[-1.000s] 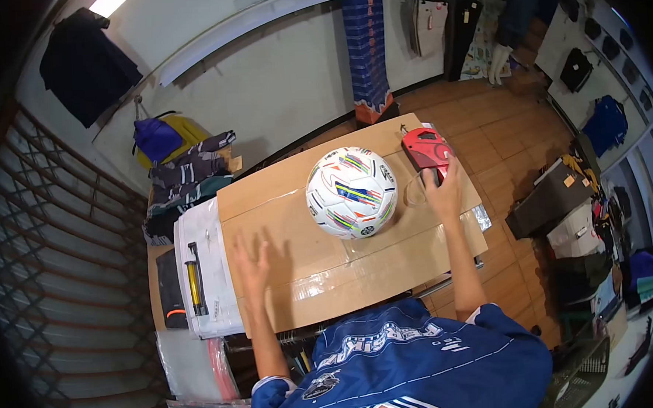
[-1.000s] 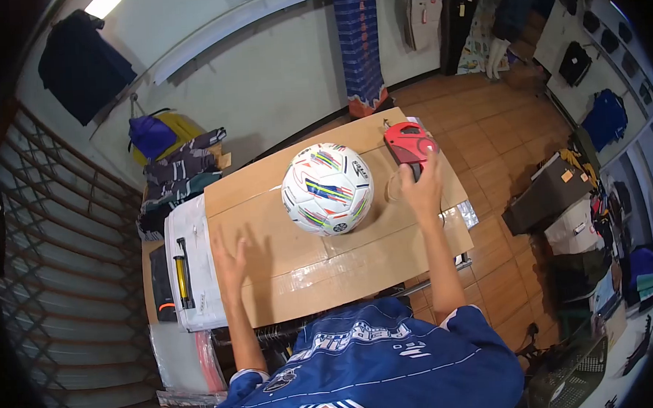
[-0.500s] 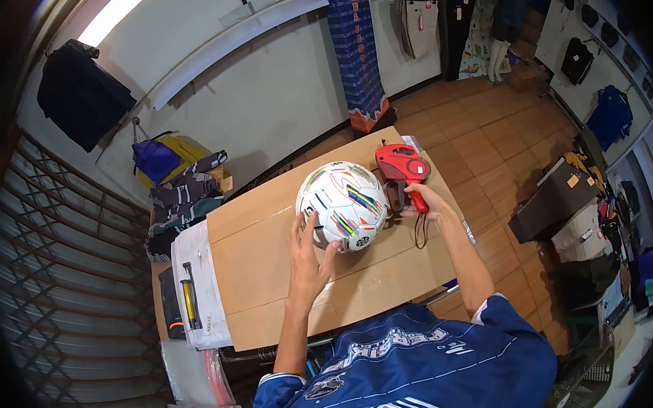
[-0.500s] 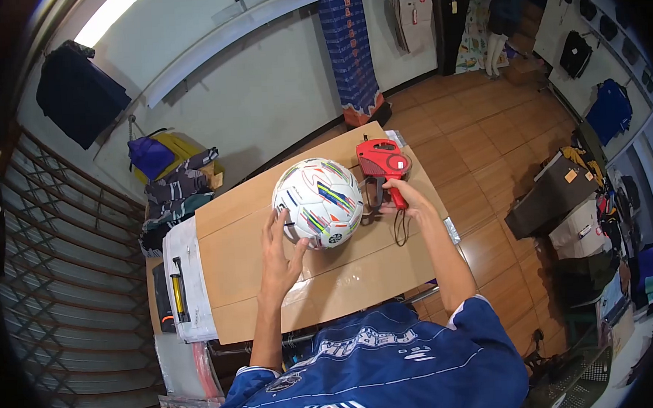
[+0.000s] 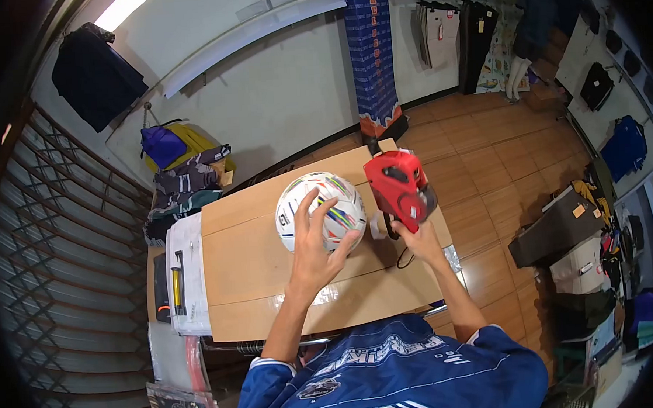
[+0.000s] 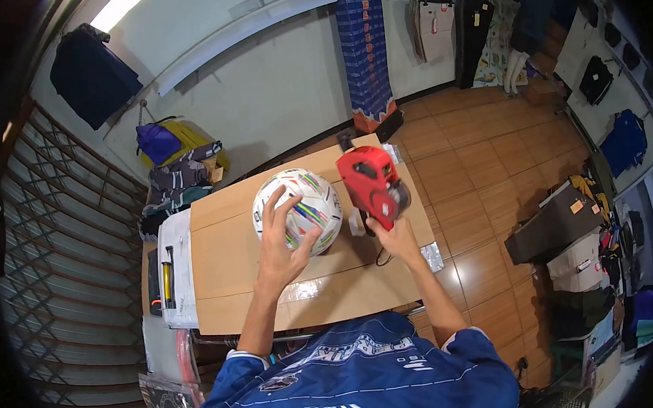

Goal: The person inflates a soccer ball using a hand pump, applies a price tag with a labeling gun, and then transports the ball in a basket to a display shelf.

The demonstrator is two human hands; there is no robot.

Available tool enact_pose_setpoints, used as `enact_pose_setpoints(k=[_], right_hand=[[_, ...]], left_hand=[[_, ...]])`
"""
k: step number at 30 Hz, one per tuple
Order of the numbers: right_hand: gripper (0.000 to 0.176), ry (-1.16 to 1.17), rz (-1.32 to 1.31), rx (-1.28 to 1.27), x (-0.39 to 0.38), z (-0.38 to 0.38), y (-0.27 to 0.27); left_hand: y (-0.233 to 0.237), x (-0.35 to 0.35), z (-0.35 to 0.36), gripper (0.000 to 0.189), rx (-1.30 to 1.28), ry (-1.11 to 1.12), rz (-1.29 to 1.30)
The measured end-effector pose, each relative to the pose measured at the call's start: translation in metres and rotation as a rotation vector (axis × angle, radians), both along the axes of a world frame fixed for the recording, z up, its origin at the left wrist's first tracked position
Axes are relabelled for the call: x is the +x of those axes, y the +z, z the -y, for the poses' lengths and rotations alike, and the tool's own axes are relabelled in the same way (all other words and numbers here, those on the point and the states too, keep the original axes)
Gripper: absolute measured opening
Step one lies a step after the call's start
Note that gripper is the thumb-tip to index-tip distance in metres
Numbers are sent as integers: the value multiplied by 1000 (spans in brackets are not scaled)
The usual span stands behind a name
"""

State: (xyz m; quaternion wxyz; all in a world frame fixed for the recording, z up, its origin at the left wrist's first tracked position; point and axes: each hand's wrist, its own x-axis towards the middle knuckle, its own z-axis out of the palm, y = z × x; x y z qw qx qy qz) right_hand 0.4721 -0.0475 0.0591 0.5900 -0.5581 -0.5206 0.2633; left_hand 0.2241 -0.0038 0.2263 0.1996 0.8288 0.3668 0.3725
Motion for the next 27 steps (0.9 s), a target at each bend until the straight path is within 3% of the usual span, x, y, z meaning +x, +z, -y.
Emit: enact_pose_setpoints(k=[2, 4, 7, 8, 11, 14, 16, 18, 21, 24, 27], right_hand=[[38, -132, 240, 153, -1, 14, 2], [40, -22, 98, 21, -1, 36, 12], [42, 1, -37, -40, -6, 56, 33], [42, -8, -14, -23, -5, 58, 27], [39, 19, 24, -36, -2, 65, 23], [34, 54, -2, -52, -4, 67, 27], [31, 21, -88, -28, -12, 68, 42], [31, 42, -12, -9, -10, 64, 44], [35, 45, 9, 19, -13, 60, 46], [37, 40, 37, -63, -12, 56, 48], [38, 118, -119, -99, -16, 48, 56]], left_hand=[[11, 21, -3, 69, 12, -65, 31], [16, 39, -4, 70, -17, -112, 82], [19, 54, 2, 71, 132, -94, -185], [18, 57, 4, 72, 6, -148, -128], [7, 54, 4, 80, 20, -172, -119], [4, 40, 8, 89, 60, -147, 69], [-3, 22, 8, 97, 76, 25, 49], [-16, 4, 5, 111, 137, 205, -43], [-43, -16, 4, 112, 90, 363, -141], [-63, -20, 7, 111, 73, 417, -127], [-71, -22, 10, 109, 87, 428, -102]])
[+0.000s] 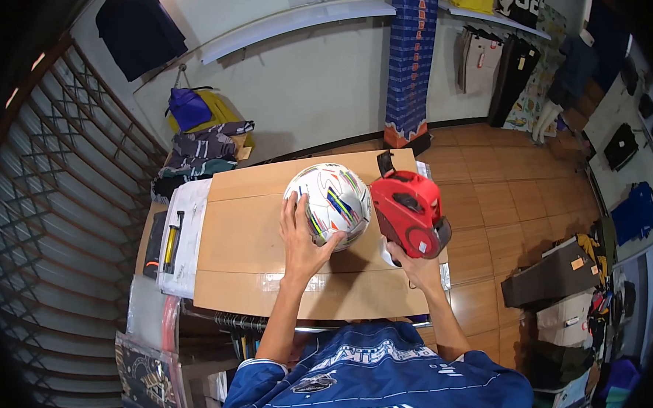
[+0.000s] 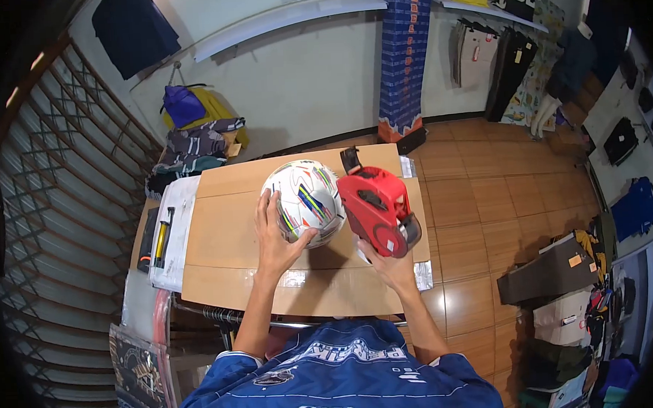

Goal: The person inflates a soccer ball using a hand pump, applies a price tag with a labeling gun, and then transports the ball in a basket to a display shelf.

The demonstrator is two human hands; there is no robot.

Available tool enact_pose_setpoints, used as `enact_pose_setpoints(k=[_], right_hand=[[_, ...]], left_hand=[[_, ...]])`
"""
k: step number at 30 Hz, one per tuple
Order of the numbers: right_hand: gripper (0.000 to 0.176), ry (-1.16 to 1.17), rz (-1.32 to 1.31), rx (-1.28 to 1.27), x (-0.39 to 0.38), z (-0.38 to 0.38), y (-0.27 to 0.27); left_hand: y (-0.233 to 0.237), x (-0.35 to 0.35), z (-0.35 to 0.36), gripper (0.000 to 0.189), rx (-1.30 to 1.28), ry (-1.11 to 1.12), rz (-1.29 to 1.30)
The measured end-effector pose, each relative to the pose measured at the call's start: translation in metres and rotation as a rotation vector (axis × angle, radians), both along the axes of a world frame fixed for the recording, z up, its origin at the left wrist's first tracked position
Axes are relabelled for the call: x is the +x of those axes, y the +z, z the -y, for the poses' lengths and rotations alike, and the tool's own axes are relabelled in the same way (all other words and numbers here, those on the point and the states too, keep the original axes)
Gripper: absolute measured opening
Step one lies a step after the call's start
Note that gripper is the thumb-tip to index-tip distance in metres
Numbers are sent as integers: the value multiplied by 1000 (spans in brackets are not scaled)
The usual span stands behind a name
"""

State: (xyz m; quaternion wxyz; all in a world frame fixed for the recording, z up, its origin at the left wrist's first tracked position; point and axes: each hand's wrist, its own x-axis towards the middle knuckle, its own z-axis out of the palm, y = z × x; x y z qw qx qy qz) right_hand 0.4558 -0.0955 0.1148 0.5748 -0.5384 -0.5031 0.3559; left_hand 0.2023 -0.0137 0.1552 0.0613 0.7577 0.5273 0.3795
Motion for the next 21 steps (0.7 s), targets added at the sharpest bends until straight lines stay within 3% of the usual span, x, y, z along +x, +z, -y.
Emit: enact_pose_setpoints(k=[4, 9, 13, 17, 21], right_hand=[[40, 92, -195, -17, -5, -23, 10], [20, 144, -10, -21, -11, -42, 16], [21, 190, -59, -212, -9, -8, 12], [26, 226, -84, -172, 1, 35, -44], [22, 191, -226, -273, 6, 58, -28]], left_hand=[[-5, 0, 4, 111, 7, -18, 1], [-4, 2, 7, 109, 28, -8, -10], [-9, -8, 5, 109, 22, -2, 34], [-10, -21, -2, 109, 1, -19, 119], [-11, -30, -4, 113, 0, -7, 157]])
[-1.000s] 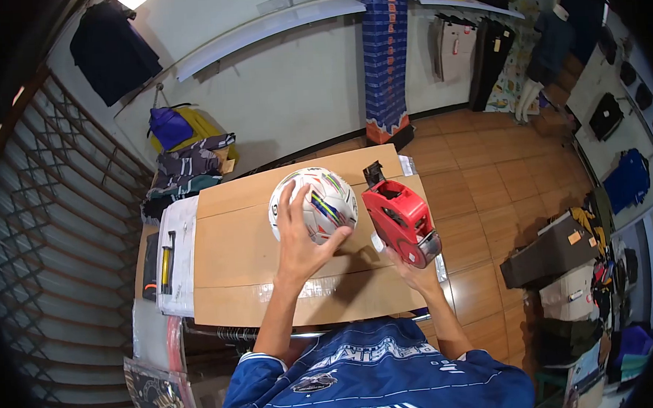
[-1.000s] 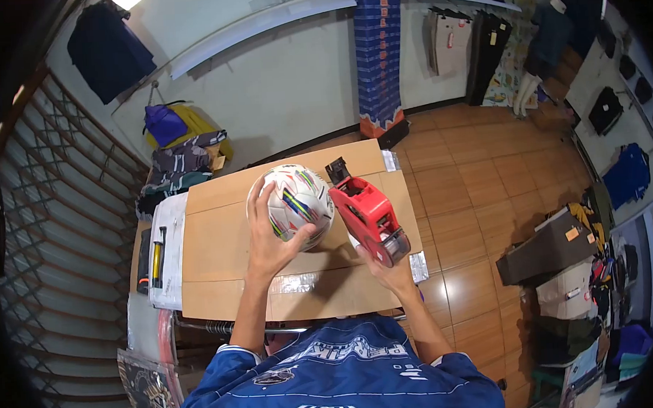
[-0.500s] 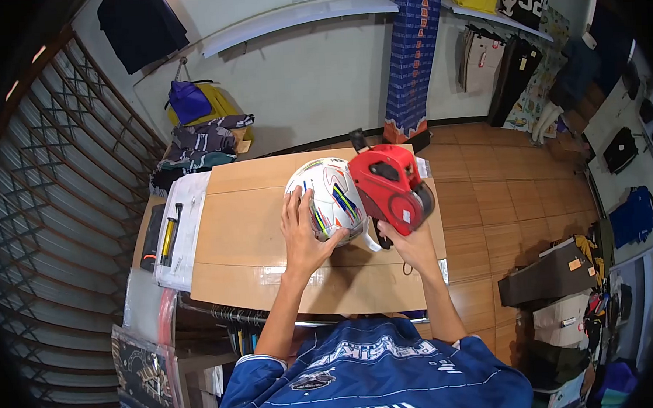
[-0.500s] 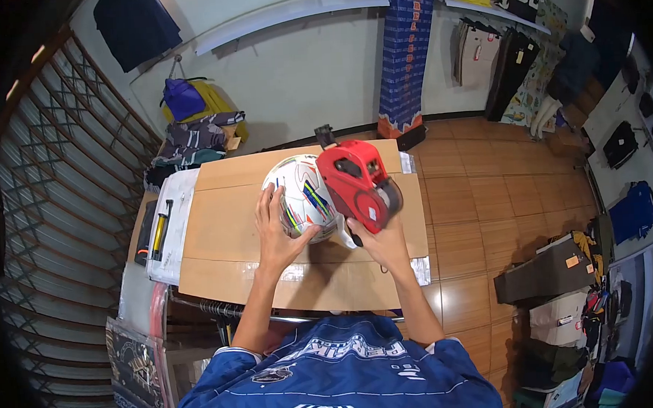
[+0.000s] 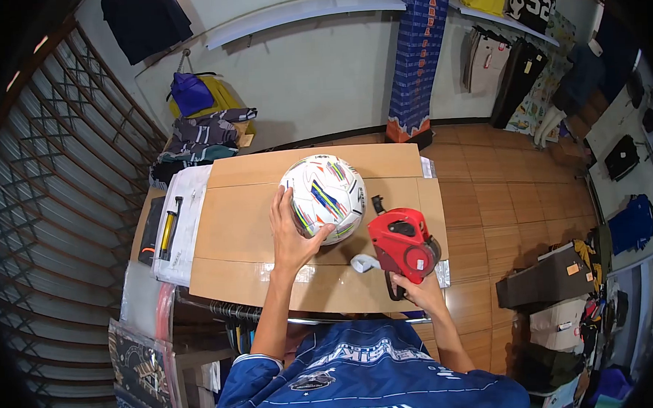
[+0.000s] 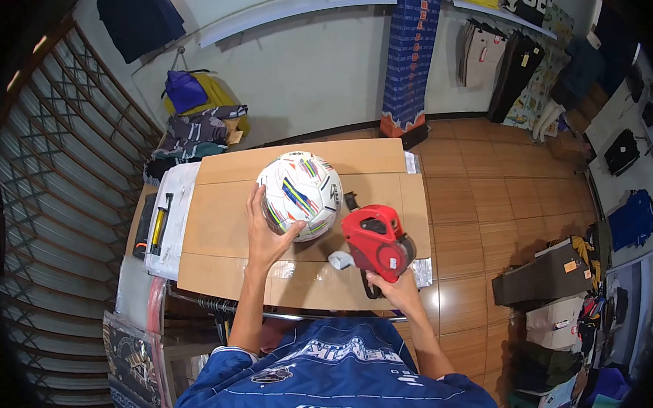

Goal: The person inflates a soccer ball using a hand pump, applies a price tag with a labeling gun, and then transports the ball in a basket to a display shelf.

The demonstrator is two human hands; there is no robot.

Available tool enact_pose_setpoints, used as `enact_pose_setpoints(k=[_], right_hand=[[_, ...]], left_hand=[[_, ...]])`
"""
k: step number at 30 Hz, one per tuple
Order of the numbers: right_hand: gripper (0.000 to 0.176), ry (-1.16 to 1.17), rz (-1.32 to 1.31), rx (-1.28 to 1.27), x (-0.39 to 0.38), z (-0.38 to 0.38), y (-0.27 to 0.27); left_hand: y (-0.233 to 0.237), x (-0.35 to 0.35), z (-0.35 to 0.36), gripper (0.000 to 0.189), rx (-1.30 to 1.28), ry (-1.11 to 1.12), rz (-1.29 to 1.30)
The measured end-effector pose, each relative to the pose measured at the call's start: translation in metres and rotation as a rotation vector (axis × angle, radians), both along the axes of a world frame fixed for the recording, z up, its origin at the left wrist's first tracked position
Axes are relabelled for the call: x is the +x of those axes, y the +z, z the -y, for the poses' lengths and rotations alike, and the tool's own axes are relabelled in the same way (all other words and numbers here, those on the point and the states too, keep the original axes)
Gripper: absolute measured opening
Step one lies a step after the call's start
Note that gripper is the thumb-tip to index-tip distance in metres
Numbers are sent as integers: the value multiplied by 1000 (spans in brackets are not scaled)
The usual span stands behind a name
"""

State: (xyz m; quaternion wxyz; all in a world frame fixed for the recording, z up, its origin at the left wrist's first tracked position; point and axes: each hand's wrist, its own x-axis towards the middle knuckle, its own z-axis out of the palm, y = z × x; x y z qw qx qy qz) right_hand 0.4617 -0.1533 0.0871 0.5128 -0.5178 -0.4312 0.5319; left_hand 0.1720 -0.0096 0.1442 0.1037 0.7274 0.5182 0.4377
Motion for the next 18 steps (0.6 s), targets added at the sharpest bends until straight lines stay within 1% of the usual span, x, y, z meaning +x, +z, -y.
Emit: enact_pose_setpoints(k=[2, 5, 7, 8, 11, 13, 15, 17, 18], right_hand=[[22, -93, -33, 16, 0, -2, 4], [27, -217, 102, 74, 10, -26, -12], [35, -196, 123, -122, 23, -49, -14], [35, -192, 104, -171, 28, -63, -22], [39, -145, 69, -326, 47, -111, -61], [46, -153, -9, -328, 53, -140, -94], [55, -168, 58, -358, 44, -148, -76], [58, -212, 336, -394, 41, -155, -64], [59, -236, 475, -411, 38, -155, -59]], left_hand=[[-4, -4, -1, 116, 2, 23, 5], [-7, -11, 0, 117, -3, 18, 61], [-9, -16, 2, 120, -32, 16, 75], [-8, -20, 4, 121, -44, 10, 91], [-13, -35, 7, 127, -67, -6, 101], [-18, -47, 10, 128, -77, -18, 85], [-19, -58, 12, 132, -109, -50, 96], [-23, -65, 16, 134, -160, -71, 114], [-32, -71, 12, 137, -192, -128, 190]])
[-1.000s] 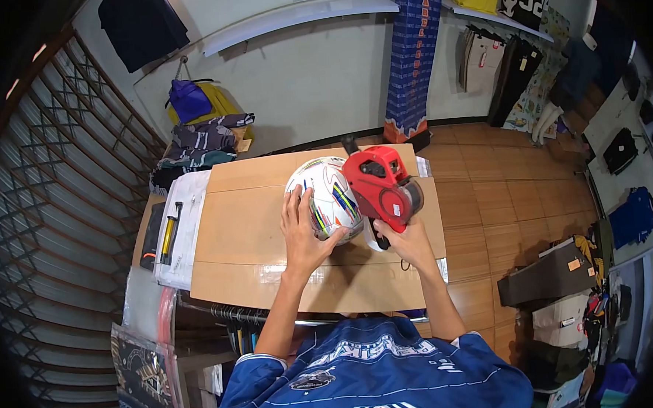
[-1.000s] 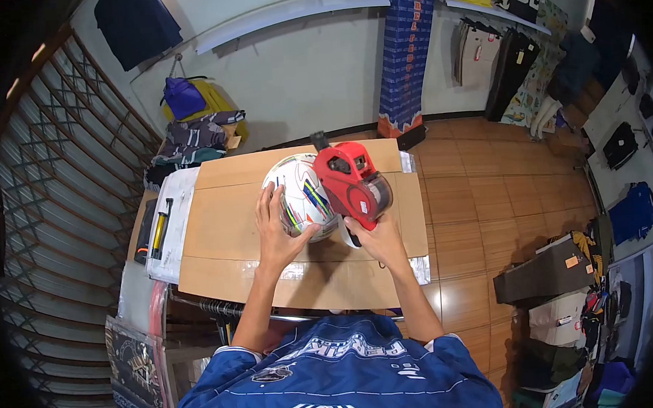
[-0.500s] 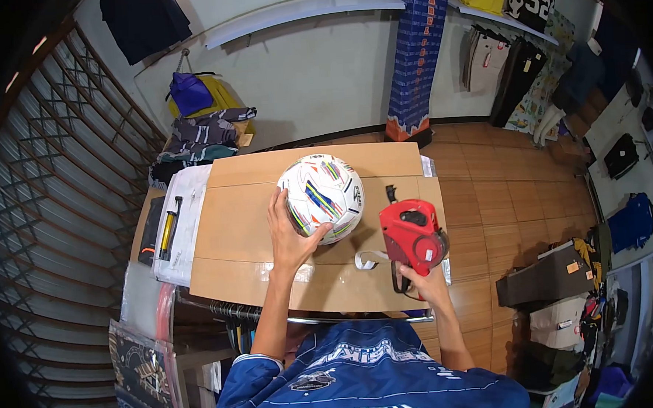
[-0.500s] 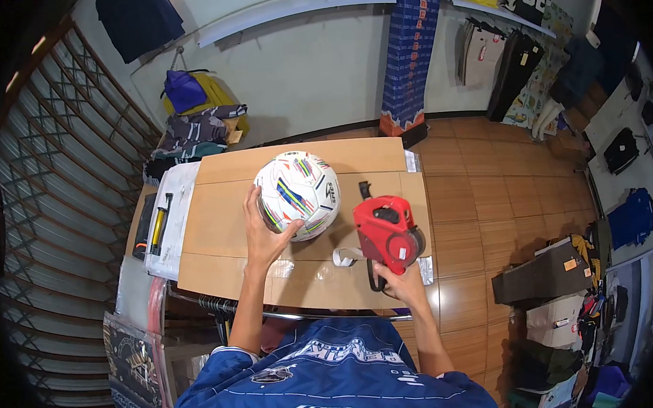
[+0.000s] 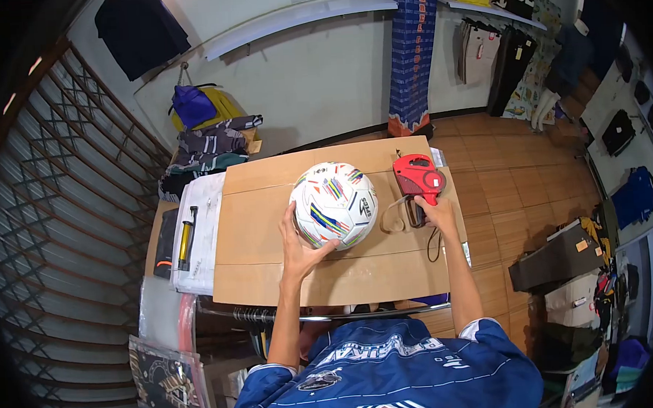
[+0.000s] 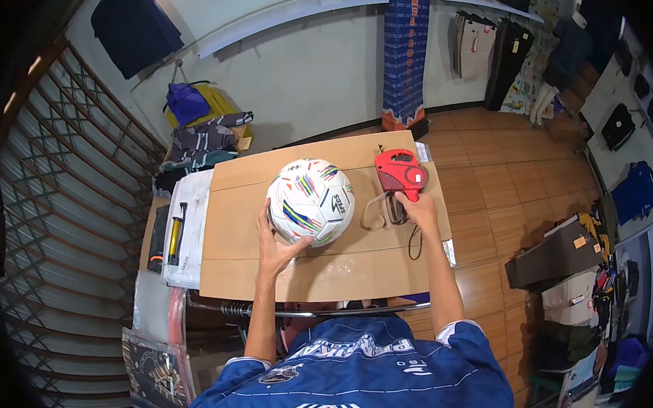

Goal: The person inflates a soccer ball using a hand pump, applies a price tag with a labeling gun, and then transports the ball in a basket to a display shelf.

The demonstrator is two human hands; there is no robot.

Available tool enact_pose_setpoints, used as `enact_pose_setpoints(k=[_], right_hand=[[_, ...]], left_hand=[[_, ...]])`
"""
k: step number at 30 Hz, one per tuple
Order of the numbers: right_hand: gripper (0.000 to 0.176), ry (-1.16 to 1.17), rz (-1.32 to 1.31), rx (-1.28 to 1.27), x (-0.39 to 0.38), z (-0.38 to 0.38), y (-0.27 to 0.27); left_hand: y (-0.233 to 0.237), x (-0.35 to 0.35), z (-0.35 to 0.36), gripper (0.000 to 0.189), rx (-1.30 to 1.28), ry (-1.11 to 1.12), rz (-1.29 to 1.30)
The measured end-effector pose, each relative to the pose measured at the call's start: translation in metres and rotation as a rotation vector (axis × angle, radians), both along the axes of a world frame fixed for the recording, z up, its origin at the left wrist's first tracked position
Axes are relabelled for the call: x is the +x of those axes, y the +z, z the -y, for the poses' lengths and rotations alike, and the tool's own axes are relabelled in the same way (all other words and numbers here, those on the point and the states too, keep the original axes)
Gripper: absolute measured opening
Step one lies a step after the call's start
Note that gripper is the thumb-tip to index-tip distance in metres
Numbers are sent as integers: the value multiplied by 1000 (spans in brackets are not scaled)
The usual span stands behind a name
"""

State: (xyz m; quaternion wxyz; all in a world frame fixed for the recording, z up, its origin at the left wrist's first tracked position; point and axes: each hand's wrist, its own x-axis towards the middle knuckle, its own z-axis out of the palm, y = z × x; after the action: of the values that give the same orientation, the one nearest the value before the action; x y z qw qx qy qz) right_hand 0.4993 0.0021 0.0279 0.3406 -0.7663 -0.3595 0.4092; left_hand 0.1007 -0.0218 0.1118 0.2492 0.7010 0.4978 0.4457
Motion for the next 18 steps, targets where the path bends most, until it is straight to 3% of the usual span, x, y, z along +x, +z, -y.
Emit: enact_pose_setpoints(k=[3, 6, 9, 11, 13, 15, 18], right_hand=[[55, -28, 550, 35, -25, 18, 28], [48, -170, 851, 339, -50, 32, 13], [52, -82, 606, 670, -83, 35, 27], [59, 114, 83, 431, -107, 37, 44], [65, 58, -600, 337, -129, 33, 45], [64, 44, -608, 426, -133, 24, 7], [72, 25, -621, 376, -118, 70, 56]], left_hand=[[1, -4, 0, 137, -97, -155, 249], [-6, -14, 1, 137, -132, -208, 229], [-8, -16, 3, 137, -151, -250, 225], [-8, -14, 5, 136, -182, -270, 249], [-6, -14, 8, 134, -178, -277, 219], [0, -7, 9, 132, -151, -276, 188], [11, 4, 21, 137, -150, -323, 186]])
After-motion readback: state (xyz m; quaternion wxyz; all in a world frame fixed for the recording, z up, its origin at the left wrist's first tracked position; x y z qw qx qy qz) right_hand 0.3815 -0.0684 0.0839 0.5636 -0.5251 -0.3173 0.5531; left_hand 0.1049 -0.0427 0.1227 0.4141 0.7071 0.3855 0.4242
